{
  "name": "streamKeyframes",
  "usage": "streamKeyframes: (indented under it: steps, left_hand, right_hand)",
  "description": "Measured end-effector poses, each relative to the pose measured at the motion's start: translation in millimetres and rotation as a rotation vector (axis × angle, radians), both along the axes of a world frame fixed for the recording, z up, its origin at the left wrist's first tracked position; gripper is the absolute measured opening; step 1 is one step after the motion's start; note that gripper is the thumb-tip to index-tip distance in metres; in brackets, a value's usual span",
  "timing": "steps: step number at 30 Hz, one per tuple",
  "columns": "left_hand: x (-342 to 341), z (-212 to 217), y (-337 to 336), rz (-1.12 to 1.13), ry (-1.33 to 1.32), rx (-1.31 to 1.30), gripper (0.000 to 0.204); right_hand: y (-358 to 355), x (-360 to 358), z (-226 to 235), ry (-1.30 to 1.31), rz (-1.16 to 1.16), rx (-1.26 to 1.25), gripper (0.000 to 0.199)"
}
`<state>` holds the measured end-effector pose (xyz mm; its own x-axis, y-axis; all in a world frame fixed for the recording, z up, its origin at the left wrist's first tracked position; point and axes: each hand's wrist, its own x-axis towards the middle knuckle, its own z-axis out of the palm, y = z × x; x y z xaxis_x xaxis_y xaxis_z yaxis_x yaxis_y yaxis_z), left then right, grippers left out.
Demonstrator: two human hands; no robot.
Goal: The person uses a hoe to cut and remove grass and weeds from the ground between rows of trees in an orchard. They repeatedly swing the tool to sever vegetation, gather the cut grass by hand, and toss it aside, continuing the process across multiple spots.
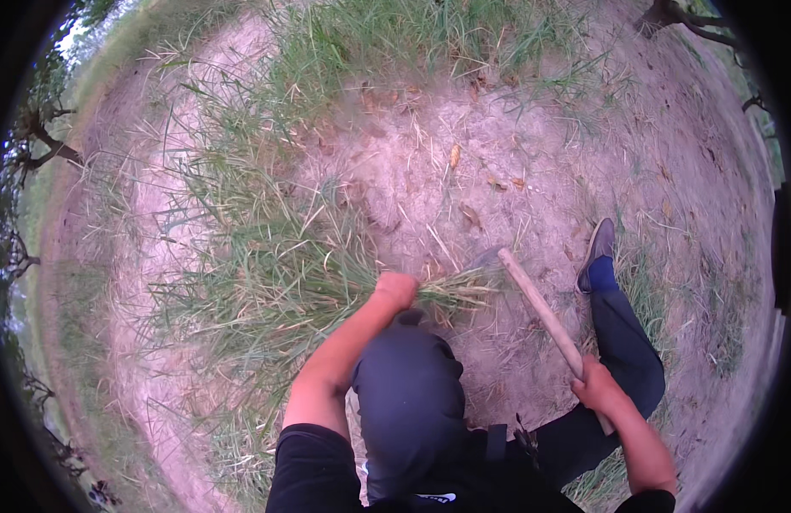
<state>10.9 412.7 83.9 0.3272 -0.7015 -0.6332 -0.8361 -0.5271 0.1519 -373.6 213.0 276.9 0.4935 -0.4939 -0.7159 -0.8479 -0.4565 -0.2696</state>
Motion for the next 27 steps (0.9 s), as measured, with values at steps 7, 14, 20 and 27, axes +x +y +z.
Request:
streamKeyframes:
  steps: [7,14,20,27]
  left_hand:
    - [-19,2,72,0.393,0.004,0.102,0.027]
    - [24,13,135,0.489,-0.240,0.243,0.027]
    - [35,-20,165,0.257,-0.492,0.139,0.022]
    - [23,21,102,0.052,-0.326,0.223,0.052]
  right_hand:
    - [28,7,15,-0.169,-0.281,0.134,0.035]
    - [38,27,-4,-0.478,-0.172,-0.053,0.037]
    - [37,76,-28,-0.386,-0.633,0.475,0.030]
    - [44,84,-66,-0.346,-0.694,0.419,0.020]
